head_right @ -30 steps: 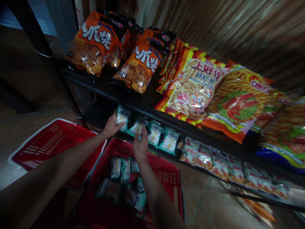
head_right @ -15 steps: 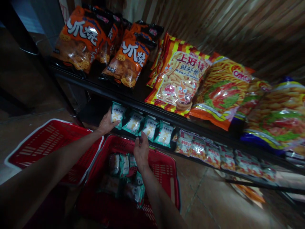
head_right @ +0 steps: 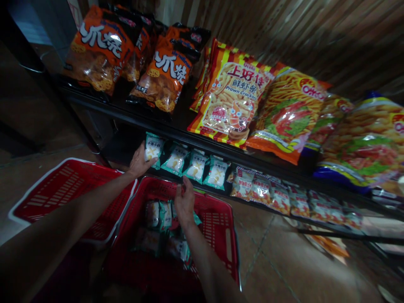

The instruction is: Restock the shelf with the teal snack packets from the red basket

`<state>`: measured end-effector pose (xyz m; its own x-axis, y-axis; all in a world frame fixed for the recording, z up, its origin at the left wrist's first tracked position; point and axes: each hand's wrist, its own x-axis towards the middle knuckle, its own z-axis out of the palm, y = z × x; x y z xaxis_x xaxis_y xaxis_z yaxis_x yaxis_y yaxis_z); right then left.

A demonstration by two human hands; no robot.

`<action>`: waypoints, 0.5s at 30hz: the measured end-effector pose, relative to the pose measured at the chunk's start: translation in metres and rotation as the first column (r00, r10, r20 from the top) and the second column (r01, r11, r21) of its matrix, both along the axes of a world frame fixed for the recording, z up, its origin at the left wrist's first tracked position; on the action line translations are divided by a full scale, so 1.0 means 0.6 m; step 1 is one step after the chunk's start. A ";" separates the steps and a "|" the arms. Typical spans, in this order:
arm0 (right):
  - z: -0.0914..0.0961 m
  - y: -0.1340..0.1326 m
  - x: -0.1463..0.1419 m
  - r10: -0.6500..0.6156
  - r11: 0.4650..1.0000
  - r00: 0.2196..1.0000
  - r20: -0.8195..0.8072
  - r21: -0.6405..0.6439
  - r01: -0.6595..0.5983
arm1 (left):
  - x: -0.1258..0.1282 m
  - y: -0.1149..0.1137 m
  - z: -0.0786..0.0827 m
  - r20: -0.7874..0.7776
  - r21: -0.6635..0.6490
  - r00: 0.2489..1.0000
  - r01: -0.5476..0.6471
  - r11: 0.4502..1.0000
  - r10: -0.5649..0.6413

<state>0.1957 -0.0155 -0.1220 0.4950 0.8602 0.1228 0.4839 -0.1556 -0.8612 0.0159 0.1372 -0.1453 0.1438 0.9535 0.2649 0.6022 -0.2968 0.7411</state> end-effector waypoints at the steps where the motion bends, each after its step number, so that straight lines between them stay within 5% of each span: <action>1: 0.001 -0.002 -0.001 0.000 1.000 1.000 0.001 -0.008 0.000 | -0.001 -0.001 0.001 -0.003 0.005 1.000 0.002 1.000 -0.002; 7: -0.006 -0.015 -0.002 0.049 0.998 0.998 0.030 -0.051 -0.047 | -0.010 -0.011 0.015 -0.032 0.048 0.998 -0.056 0.997 0.057; 9: -0.017 -0.024 0.001 0.128 0.978 0.989 0.073 -0.174 -0.114 | -0.010 -0.019 0.029 -0.023 0.107 0.991 -0.132 0.985 0.135; 12: -0.039 -0.044 0.006 0.350 0.809 0.932 0.095 -0.531 -0.250 | -0.006 -0.038 0.064 -0.034 0.185 0.984 -0.165 0.969 0.174; 15: -0.060 -0.069 0.012 0.507 0.648 0.860 0.051 -0.680 -0.342 | 0.006 -0.066 0.106 -0.056 0.227 0.993 -0.091 0.970 0.106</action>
<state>0.2031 -0.0568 -0.1583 0.0851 0.8785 -0.4701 0.7949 -0.3443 -0.4995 0.0193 0.0974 -0.0814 0.0770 0.8816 0.4656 0.6831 -0.3868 0.6195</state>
